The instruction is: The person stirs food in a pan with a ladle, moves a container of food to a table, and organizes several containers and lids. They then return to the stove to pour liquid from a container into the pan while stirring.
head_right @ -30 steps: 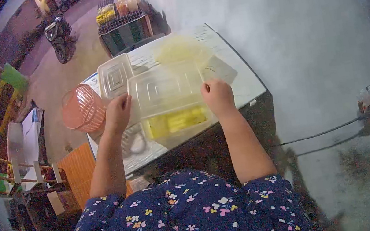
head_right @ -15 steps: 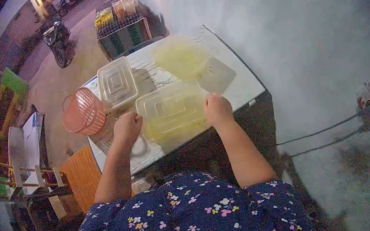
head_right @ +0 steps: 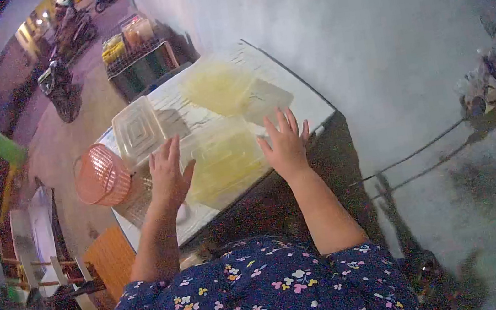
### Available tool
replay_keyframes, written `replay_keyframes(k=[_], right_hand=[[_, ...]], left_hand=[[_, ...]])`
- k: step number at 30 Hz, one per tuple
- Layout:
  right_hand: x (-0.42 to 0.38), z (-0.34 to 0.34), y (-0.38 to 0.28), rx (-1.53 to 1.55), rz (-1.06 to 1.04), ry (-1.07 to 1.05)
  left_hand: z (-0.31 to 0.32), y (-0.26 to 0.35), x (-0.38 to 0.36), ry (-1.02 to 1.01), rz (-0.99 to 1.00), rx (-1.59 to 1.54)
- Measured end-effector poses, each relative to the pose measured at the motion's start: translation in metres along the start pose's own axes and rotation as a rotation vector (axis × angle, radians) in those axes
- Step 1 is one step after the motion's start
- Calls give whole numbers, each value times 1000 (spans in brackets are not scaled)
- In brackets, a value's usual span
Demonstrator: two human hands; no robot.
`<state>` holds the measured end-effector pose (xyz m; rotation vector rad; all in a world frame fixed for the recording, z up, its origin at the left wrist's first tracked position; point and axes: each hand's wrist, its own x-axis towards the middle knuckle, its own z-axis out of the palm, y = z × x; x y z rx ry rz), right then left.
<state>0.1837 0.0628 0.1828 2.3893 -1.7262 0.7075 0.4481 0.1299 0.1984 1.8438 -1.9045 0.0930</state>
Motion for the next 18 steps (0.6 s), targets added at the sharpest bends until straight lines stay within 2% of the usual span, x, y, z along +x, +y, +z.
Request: replay_keyframes(k=[6,12,18], right_hand=[[-26,-16,36,-2,72,-1],[-63,-64,87,-69,209,49],[-103,-93,127,5,354,-11]], left_hand=[[5,43,8,-155,165,9],[17,116,24,-247,375,-17],[36,177,34,-302,453,5]])
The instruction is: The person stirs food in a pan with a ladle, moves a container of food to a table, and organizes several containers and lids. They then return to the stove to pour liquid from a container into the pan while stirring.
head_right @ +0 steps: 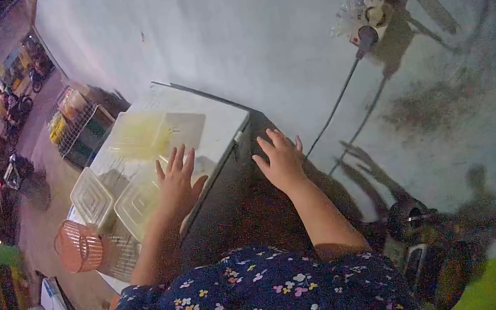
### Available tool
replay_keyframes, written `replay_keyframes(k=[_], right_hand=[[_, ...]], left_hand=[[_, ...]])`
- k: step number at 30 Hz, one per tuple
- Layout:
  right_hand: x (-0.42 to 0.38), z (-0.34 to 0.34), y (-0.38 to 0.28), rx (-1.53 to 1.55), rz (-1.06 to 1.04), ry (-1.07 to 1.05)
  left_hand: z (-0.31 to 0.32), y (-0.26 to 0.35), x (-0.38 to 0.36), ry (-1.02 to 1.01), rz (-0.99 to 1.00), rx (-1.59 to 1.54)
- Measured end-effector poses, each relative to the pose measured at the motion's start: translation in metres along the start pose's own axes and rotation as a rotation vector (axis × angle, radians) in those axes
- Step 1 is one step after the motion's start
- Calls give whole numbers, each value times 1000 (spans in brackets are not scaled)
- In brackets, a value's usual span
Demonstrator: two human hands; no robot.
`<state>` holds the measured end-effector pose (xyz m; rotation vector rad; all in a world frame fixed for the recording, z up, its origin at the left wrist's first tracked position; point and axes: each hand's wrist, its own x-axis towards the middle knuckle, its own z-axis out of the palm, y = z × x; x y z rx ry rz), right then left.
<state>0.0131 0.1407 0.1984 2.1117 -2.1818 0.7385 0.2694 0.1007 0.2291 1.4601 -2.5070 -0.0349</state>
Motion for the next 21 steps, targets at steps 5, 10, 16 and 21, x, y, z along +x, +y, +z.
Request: replay_keyframes(k=[5,10,16,21], right_hand=[[1,3,-1,89,-53,-37],[18,30,-37,239,-231,-99],[44,88,-91,654,-250,-341],[56,156,-119,907,54,-494]], left_hand=[[4,2,-3,-31,-59,1],[-1,-38,-44,50,-283,72],[-21,-107,-104,48,-815,46],[10,-153,-148,-14,-909,-222]])
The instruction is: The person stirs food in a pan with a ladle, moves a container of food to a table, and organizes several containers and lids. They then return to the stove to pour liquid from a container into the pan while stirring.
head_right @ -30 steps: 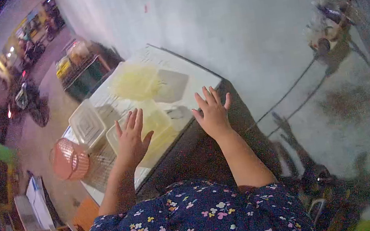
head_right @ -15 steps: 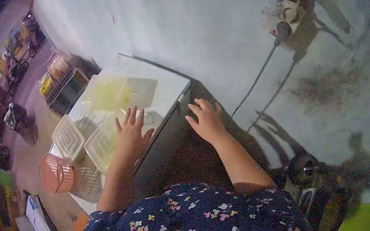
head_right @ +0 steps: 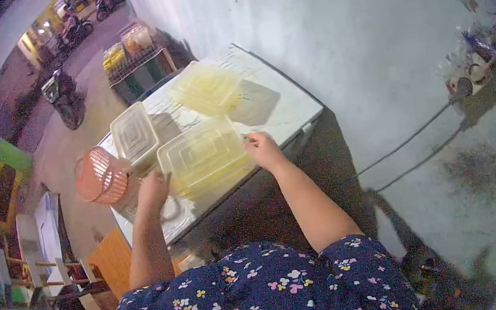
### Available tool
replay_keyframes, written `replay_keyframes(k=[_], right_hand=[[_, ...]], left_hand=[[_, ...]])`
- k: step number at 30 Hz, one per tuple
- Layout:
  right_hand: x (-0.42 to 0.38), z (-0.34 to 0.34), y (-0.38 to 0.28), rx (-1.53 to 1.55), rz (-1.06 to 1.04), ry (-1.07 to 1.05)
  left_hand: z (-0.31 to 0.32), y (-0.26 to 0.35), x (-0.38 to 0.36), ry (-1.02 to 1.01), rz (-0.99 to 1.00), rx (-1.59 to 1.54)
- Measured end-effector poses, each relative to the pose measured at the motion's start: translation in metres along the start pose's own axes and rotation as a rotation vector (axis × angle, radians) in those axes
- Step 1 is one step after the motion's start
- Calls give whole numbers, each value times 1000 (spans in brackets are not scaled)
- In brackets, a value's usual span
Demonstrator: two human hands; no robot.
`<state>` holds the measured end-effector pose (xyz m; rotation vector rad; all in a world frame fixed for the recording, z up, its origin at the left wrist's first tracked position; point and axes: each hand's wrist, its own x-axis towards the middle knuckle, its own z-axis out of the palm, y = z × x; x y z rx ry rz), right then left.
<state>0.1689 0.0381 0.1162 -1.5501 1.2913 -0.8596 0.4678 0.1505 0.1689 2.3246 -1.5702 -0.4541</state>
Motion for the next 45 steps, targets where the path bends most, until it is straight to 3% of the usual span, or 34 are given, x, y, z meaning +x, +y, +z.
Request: replay_keyframes(k=[5,9,13,19,27,34,37,41,45], right_hand=[[-5,14,-12,-114,-94,106],[-3,10,-18,-219,-124,179],[4,9,-14,-217,-196,245],[4,0,-46,-133,-352,324],[-1,-1,-58,-76,-309,312],[-9,3,-36,-432,-71,114],[-9,5,-28,-417,-145,142],[-8,6,-26,-337,-25,95],[-2,8,-11,-386,-99,120]], left_hand=[[-1,-5,-10,-96,-77,-313],[4,-11,-10,92,105,-205],[-2,-6,-10,39,110,-217],[-25,10,-8,211,181,-369],[-40,16,-13,229,192,-333],[-23,-8,-7,-59,45,-15],[-19,-8,-7,-55,11,14],[-8,-16,0,-132,-19,-54],[-8,-7,-6,-88,55,-83]])
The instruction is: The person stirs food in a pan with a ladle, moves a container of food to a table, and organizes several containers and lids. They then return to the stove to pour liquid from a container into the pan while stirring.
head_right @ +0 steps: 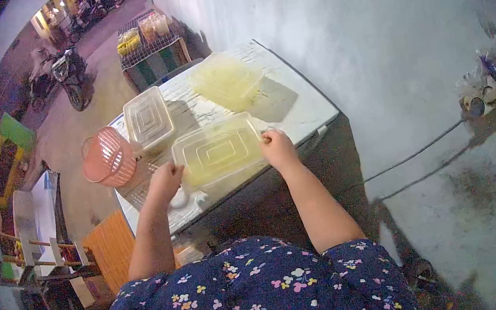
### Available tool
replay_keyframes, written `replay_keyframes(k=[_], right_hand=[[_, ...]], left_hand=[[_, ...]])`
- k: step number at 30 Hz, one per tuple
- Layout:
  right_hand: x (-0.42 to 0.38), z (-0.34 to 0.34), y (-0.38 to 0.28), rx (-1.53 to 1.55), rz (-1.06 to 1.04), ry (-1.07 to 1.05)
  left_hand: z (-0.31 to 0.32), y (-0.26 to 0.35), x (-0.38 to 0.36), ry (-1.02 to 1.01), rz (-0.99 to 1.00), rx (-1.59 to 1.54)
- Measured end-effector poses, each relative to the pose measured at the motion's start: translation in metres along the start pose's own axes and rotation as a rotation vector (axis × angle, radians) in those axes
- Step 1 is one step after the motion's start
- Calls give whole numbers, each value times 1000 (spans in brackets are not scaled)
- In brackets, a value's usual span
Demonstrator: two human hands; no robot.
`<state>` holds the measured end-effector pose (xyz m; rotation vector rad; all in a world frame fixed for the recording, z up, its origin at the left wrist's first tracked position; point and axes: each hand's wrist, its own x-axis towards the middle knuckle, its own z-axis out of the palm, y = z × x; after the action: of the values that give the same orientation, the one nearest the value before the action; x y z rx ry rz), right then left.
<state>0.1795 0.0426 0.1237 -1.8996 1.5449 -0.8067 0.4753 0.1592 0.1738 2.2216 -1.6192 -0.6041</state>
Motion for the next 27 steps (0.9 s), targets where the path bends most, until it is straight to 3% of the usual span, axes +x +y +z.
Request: replay_keyframes(k=[3,6,7,10,11,14,15,18,22,23,26,27], right_hand=[[-3,-9,-2,140,110,-85],[-5,-10,15,250,115,-46],[-7,-12,19,338,97,-37],[-17,-28,25,244,-12,14],[-31,-55,-9,181,61,-22],[-42,-77,7,153,12,49],[-47,-87,15,95,56,34],[-64,-104,63,-38,-52,330],[-99,-172,80,-51,140,373],[-109,-183,101,-55,79,446],[-147,-231,124,-65,214,455],[-162,-245,122,-90,211,565]], left_hand=[[14,-7,3,148,78,54],[20,-6,11,63,7,-137],[18,-4,15,-65,-92,-251],[22,14,10,-152,-149,-452],[40,1,23,-161,-111,-483],[65,20,34,-117,-50,-557],[70,31,38,-112,-39,-503],[95,66,46,-92,156,-393],[97,176,15,-180,107,-649],[108,194,14,-235,157,-808],[153,228,31,-475,184,-967],[132,268,4,-453,147,-848]])
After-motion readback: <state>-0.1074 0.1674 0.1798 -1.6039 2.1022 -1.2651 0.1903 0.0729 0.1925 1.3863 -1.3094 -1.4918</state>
